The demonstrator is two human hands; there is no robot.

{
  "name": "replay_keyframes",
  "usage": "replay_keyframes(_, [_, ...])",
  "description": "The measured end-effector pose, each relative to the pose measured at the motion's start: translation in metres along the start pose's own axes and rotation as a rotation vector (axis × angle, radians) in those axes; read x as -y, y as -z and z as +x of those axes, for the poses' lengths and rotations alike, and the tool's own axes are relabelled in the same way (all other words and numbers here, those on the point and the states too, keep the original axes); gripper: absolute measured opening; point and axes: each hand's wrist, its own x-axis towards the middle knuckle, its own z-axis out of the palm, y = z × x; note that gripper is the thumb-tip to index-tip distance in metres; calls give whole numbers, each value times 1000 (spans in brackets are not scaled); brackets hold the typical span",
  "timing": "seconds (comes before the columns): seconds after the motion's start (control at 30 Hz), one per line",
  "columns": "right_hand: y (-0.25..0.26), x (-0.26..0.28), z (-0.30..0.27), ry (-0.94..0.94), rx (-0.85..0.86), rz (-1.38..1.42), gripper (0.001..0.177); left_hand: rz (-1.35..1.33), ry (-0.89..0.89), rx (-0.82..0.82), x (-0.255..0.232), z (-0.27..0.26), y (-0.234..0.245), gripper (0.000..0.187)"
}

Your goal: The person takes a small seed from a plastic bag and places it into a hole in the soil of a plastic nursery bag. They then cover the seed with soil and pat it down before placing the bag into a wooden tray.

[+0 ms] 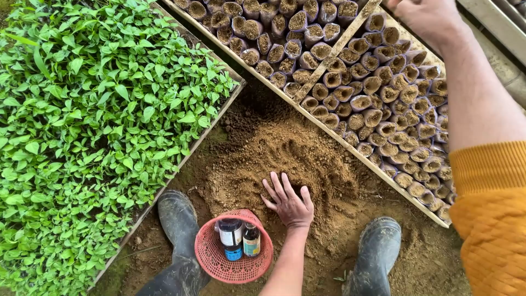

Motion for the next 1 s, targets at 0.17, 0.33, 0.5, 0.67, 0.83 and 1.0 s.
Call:
replay_keyframes(0.17, [-35, -8, -78, 10, -514, 114, 11, -31, -15, -13, -3, 6, 4, 69])
replay_keyframes(0.33, [-139, -2, -228, -47, -529, 290, 23, -116, -148, -134, 2, 13, 10, 63])
replay_keyframes(0.5, [-208, 6, -326, -109, -446, 325, 46, -423, -173, -25, 8, 15, 33, 50])
replay_keyframes(0.67, [-250, 29, -346, 194, -538, 130, 60, -1003, -43, 94, -11, 50, 78, 48])
replay_keyframes(0.83, [-292, 75, -368, -116, -712, 340, 54, -1465, 255, 361, 4, 83, 72, 74])
replay_keyframes(1.0, [-298, 109, -389, 28, -395, -89, 74, -1624, 540, 909, 13, 97, 80, 109])
